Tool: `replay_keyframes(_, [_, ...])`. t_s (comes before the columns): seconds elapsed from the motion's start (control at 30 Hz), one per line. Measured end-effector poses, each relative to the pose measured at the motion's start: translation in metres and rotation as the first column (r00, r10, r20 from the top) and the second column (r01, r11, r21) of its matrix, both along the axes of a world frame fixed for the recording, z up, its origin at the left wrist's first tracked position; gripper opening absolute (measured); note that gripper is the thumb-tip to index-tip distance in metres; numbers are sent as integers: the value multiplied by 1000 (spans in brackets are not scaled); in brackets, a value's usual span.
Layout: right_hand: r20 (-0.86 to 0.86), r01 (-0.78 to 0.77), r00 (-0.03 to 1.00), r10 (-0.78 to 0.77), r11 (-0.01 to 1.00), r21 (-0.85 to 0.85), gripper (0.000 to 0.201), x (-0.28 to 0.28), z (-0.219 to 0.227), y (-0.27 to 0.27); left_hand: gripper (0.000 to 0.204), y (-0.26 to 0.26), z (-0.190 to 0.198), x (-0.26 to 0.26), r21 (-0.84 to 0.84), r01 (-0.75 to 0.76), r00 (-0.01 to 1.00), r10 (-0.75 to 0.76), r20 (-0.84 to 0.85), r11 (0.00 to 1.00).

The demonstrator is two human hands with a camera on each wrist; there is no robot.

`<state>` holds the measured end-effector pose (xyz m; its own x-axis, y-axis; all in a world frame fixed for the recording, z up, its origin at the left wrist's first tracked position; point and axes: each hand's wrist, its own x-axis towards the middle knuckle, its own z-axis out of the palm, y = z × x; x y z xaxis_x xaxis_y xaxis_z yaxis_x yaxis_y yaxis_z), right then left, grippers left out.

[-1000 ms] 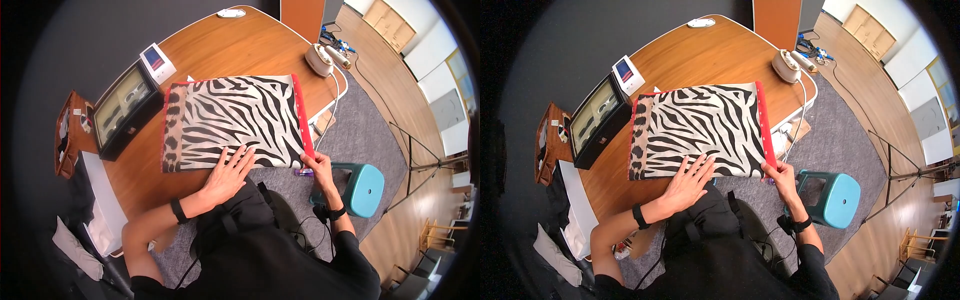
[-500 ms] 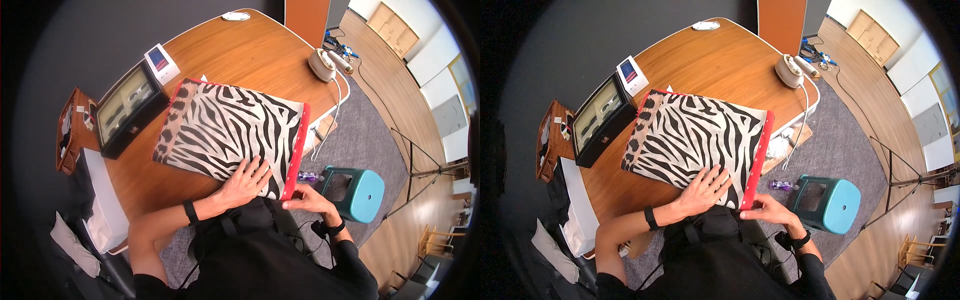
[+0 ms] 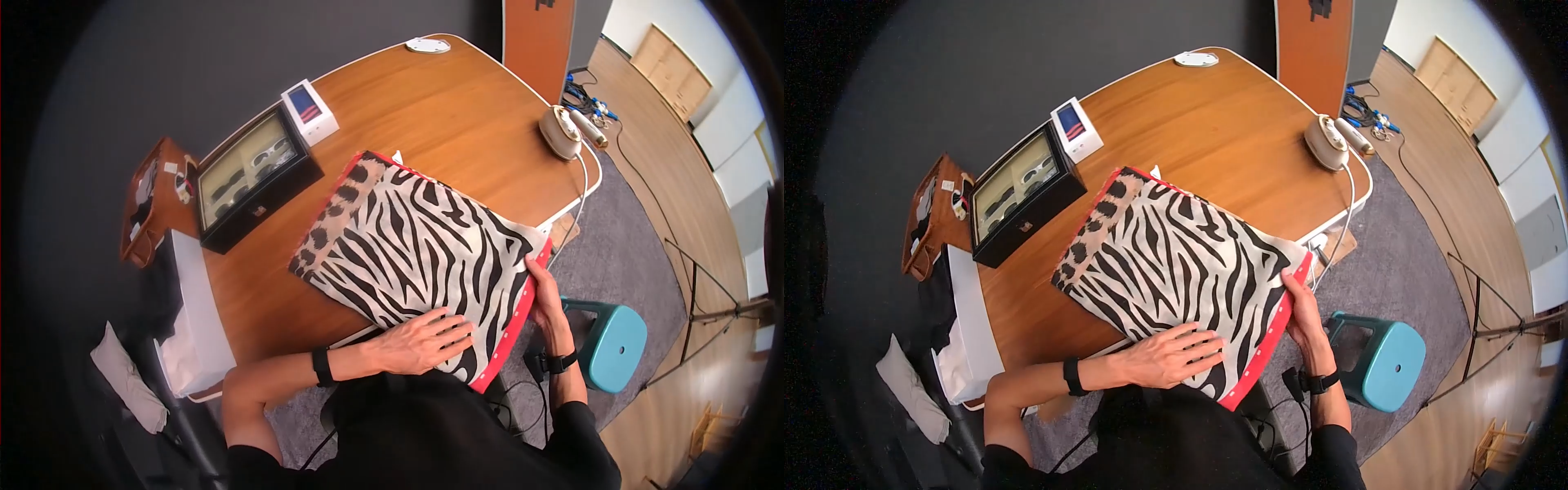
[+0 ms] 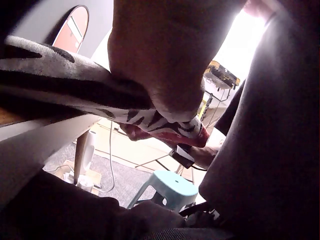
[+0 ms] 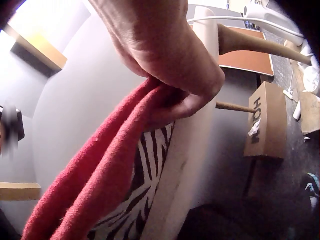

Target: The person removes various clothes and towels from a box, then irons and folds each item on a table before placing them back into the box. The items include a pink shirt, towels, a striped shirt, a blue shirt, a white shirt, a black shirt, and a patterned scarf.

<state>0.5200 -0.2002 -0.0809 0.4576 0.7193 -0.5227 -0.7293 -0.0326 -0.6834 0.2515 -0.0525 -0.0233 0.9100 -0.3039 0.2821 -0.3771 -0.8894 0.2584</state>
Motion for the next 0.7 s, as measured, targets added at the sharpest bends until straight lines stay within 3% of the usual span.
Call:
replay_keyframes(0.03, [-44,38,998,-37,999,26,39,-2,4,2,43,0,5,-1,25,-27,999,26,38,999])
replay_keyframes(0.2, [138,88,986,-88,996,10,38,-1,14,1,14,30,33,7,92,-212,923,168,347,973])
replay_keyframes(0.3, [173,73,979,-109,976,203,29,26,29,14,16,79,97,37,11,-285,911,267,315,959])
replay_keyframes(0.33, [173,133,969,-177,962,239,25,30,45,28,20,107,112,54,109,-323,897,268,351,940])
replay_keyframes(0.4, [183,183,953,-242,939,290,20,47,85,48,22,159,157,97,40,-353,894,325,309,935])
replay_keyframes(0.43, [224,121,951,-212,925,359,19,66,90,55,21,182,178,116,93,-416,861,360,359,904])
replay_keyframes(0.47, [228,117,947,-227,903,414,19,76,105,63,19,201,203,133,224,-538,817,437,376,813])
replay_keyframes(0.53, [238,107,935,-265,847,521,18,84,138,77,16,228,249,158,190,-575,799,497,338,796])
replay_keyframes(0.57, [244,101,926,-288,811,576,19,82,154,84,10,238,265,166,254,-599,762,443,472,759])
replay_keyframes(0.63, [263,68,909,-325,736,674,19,67,188,92,11,245,296,171,230,-608,727,417,545,760])
replay_keyframes(0.7, [305,12,888,-346,678,735,21,59,204,90,18,255,306,164,247,-513,655,190,731,822])
